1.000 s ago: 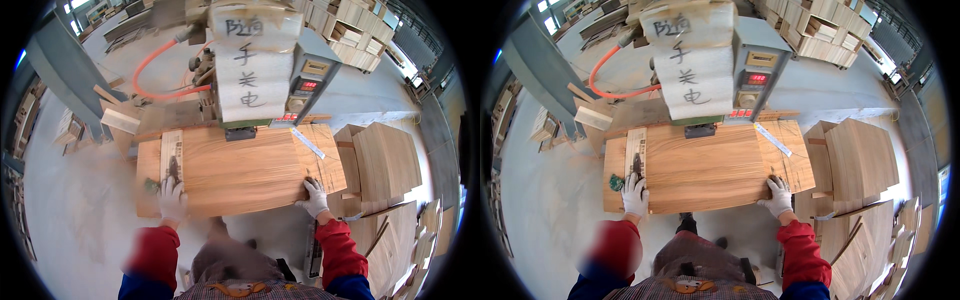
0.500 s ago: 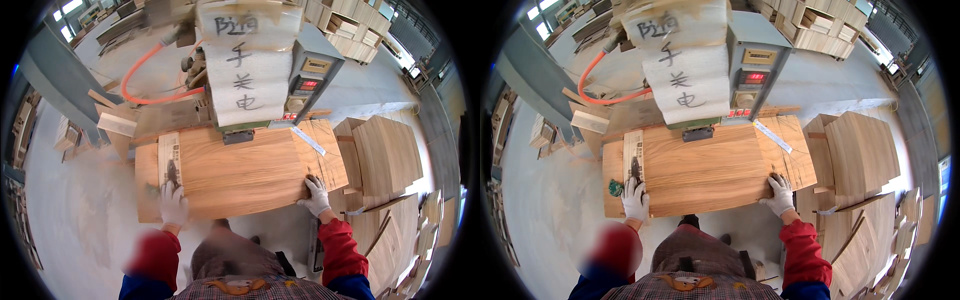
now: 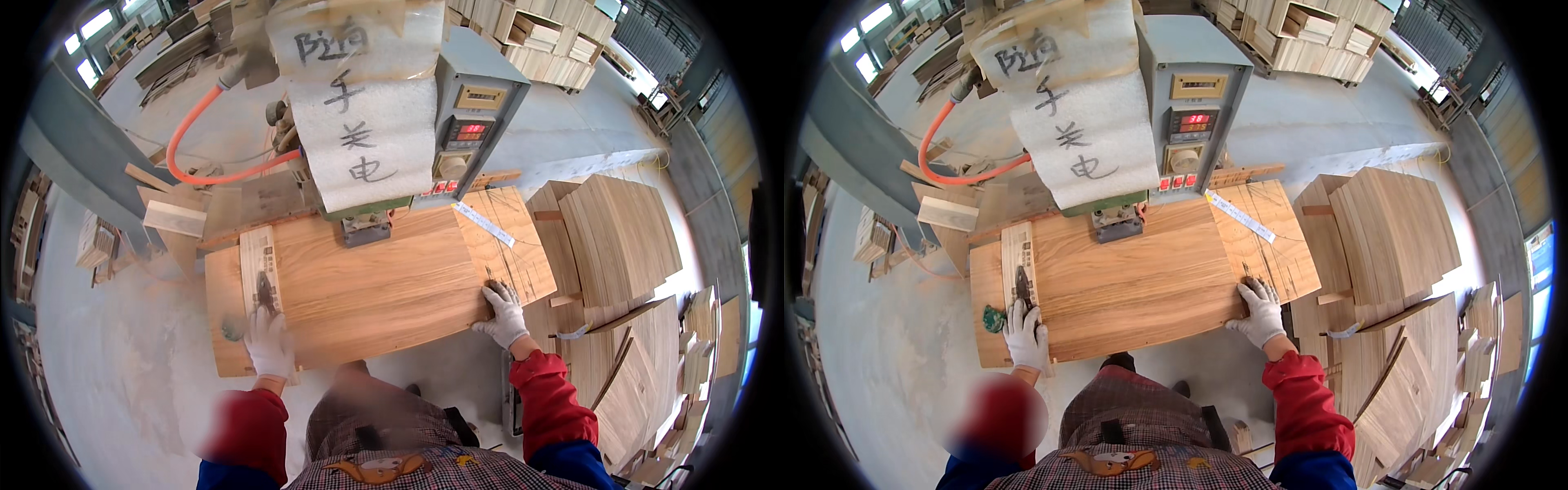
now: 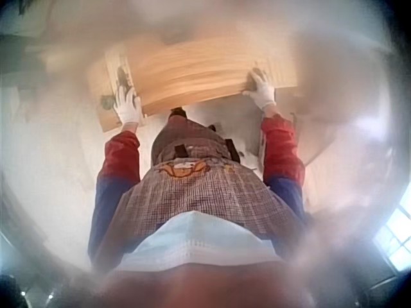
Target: The person picks up thin wooden strips and long boards from a stack, places boards on a work surface, uses a machine to process wooden panels, and measures a panel with a tape measure.
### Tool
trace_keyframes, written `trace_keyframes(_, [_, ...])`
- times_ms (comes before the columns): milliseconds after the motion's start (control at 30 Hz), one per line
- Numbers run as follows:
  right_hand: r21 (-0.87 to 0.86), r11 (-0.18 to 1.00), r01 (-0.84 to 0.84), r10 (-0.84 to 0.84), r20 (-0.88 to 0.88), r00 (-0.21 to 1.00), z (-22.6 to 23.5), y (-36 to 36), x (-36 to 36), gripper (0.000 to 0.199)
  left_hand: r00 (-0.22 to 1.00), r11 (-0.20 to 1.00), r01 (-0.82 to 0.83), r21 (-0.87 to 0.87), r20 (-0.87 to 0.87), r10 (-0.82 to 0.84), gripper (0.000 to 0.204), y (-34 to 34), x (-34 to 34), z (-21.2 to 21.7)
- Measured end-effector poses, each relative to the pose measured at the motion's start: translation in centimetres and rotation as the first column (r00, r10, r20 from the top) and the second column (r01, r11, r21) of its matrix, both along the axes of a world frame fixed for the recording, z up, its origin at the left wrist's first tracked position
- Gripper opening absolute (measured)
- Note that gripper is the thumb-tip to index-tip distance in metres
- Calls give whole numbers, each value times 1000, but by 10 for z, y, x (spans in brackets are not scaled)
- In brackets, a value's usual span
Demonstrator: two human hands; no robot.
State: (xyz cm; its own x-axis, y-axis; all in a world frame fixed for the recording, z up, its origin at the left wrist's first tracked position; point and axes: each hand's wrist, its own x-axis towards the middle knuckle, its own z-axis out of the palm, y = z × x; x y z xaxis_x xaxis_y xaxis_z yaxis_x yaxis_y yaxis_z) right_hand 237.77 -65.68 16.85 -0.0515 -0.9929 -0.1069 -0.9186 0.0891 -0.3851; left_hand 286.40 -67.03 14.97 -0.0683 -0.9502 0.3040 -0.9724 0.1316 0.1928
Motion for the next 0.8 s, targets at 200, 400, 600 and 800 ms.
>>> trace_keyframes(200, [-14,1000,-11,11,-3,1000,-5,0,0,88,1000,999,-16,-47,18,17,39,-1,-2,0])
trace_keyframes(400, [1,1000,-16,16,-16,1000,-7,0,-1,90,998,995,-11,-96,61,17,38,-2,-4,2])
trace_keyframes(600, [4,1000,-11,11,-3,1000,-3,0,-1,90,999,994,-1,-107,51,6,37,-2,-3,1])
trace_keyframes(800, [-8,1000,-17,17,21,1000,-3,0,-1,88,999,994,-12,-105,52,17,37,-1,-5,3])
